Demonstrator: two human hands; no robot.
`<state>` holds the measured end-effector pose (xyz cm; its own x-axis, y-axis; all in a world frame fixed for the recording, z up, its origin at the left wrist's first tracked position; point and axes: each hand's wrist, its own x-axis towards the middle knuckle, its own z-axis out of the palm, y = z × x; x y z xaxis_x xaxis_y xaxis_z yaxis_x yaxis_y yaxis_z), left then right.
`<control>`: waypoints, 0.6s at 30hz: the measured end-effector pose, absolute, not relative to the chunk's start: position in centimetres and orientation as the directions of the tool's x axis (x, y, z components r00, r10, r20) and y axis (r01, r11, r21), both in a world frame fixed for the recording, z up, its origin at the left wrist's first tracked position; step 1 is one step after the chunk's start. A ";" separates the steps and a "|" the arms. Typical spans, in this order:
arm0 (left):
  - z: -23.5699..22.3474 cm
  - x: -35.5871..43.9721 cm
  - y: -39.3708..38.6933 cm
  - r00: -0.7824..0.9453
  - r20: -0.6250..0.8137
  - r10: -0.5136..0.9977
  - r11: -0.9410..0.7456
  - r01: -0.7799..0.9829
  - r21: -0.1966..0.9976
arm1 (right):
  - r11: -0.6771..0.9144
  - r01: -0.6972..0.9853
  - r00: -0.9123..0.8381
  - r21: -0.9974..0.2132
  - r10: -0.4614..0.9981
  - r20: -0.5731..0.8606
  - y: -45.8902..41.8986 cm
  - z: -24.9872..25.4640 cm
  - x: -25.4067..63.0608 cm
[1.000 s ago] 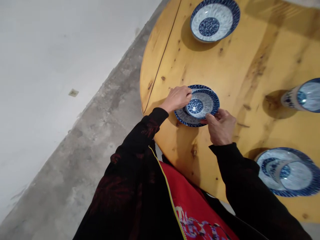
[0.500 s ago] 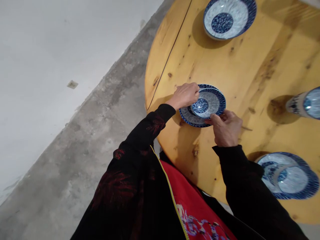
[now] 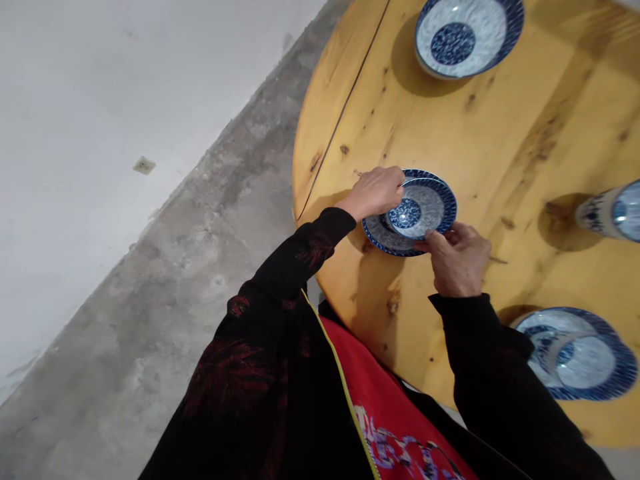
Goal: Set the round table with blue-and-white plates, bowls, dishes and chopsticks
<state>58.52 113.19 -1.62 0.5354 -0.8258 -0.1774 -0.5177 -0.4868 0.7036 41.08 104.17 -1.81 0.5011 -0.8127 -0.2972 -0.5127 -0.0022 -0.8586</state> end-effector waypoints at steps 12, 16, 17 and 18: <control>0.2 59.7 114.5 0.581 -0.178 -0.794 -0.545 -0.551 0.631 | 0.029 -0.478 0.424 -0.878 -0.868 -0.259 104.4 -0.8 38.9; 1.2 60.6 116.7 0.624 -0.102 -0.775 -0.525 -0.546 0.653 | 0.063 -0.447 0.394 -0.892 -0.882 -0.260 107.0 0.4 35.7; 1.1 60.6 117.5 0.638 -0.077 -0.767 -0.514 -0.538 0.668 | 0.091 -0.447 0.389 -0.890 -0.876 -0.285 108.0 0.5 34.7; 0.9 60.5 118.5 0.654 -0.052 -0.755 -0.504 -0.527 0.685 | 0.118 -0.452 0.388 -0.884 -0.866 -0.314 109.0 0.5 33.8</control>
